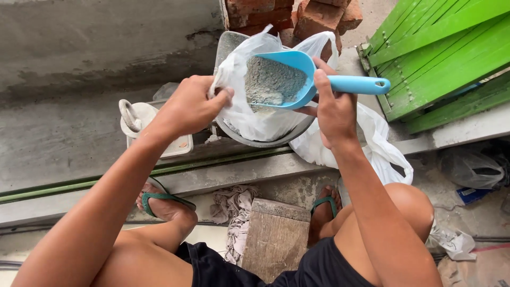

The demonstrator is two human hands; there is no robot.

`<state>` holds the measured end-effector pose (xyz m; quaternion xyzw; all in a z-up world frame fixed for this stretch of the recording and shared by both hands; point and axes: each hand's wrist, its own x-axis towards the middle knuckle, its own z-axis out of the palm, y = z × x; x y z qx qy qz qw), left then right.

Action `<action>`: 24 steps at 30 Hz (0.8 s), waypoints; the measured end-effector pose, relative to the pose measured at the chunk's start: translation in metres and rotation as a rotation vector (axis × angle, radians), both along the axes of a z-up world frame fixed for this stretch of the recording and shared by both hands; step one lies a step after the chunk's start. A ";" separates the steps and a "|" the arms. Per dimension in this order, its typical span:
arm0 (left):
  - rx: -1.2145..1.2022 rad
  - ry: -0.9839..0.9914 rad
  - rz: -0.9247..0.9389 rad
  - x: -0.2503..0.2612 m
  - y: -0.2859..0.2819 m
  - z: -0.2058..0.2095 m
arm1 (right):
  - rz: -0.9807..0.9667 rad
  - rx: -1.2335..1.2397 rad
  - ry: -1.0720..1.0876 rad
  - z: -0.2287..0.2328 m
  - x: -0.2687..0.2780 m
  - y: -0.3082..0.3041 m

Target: Using a plastic scoop to transfer grey powder from a large bag into a smaller plastic bag.

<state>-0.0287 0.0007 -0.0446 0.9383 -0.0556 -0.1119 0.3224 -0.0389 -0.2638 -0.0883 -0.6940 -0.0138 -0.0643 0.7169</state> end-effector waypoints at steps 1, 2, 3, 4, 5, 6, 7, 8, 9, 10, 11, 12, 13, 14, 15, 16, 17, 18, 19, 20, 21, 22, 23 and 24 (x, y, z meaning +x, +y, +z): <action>-0.279 -0.049 -0.009 -0.002 0.008 -0.013 | -0.004 -0.007 -0.001 0.014 -0.008 0.005; -0.280 -0.046 -0.013 -0.011 0.007 -0.004 | -0.008 -0.008 0.001 0.013 -0.004 0.004; -0.437 -0.048 -0.058 -0.020 0.006 0.004 | -0.061 -0.001 0.047 0.013 -0.001 0.002; -0.593 -0.050 -0.101 -0.029 0.005 0.013 | -0.114 0.006 0.093 0.012 0.002 0.001; -0.595 -0.051 -0.098 -0.033 0.005 0.013 | -0.111 0.003 0.093 0.011 0.001 0.000; -0.584 -0.089 -0.103 -0.037 0.005 0.013 | -0.099 -0.032 0.079 0.010 0.001 0.000; -0.573 -0.126 -0.110 -0.040 0.004 0.014 | -0.088 -0.067 0.065 0.011 0.001 0.000; -0.575 -0.127 -0.108 -0.041 0.003 0.013 | -0.087 -0.068 0.064 0.013 0.002 0.000; -0.621 -0.116 -0.102 -0.043 0.002 0.011 | -0.113 -0.076 0.058 0.015 0.001 0.000; -0.668 -0.105 -0.096 -0.045 0.002 0.009 | -0.139 -0.083 0.051 0.016 0.001 0.001; -0.669 -0.106 -0.094 -0.044 0.004 0.007 | -0.137 -0.085 0.050 0.015 0.001 -0.001; -0.696 -0.148 -0.094 -0.042 0.005 0.006 | -0.107 -0.097 0.035 0.014 0.002 -0.003; -0.723 -0.185 -0.092 -0.041 0.007 0.003 | -0.078 -0.109 0.023 0.012 0.002 -0.006; -0.724 -0.183 -0.088 -0.041 0.008 0.003 | -0.075 -0.110 0.026 0.013 0.000 -0.005; -0.733 -0.215 -0.072 -0.040 0.009 0.004 | -0.112 -0.121 0.042 0.016 0.000 -0.005; -0.742 -0.248 -0.055 -0.039 0.010 0.006 | -0.148 -0.132 0.058 0.018 -0.001 -0.005; -0.743 -0.249 -0.055 -0.038 0.012 0.006 | -0.148 -0.134 0.058 0.018 -0.001 -0.006; -0.682 -0.284 -0.054 -0.037 0.014 0.006 | -0.118 -0.129 0.049 0.017 0.000 -0.007; -0.620 -0.316 -0.054 -0.036 0.016 0.006 | -0.089 -0.124 0.043 0.016 0.000 -0.008; -0.621 -0.314 -0.054 -0.035 0.017 0.010 | -0.089 -0.124 0.045 0.015 -0.001 -0.007; -0.479 -0.365 -0.061 -0.034 0.019 0.015 | -0.093 -0.102 0.051 0.014 -0.001 -0.006; -0.336 -0.415 -0.067 -0.033 0.020 0.021 | -0.097 -0.079 0.058 0.014 -0.001 -0.006; -0.336 -0.418 -0.068 -0.030 0.024 0.027 | -0.098 -0.079 0.055 0.014 -0.001 -0.005; -0.104 -0.419 -0.040 -0.028 0.028 0.034 | -0.073 -0.096 0.046 0.015 -0.002 -0.005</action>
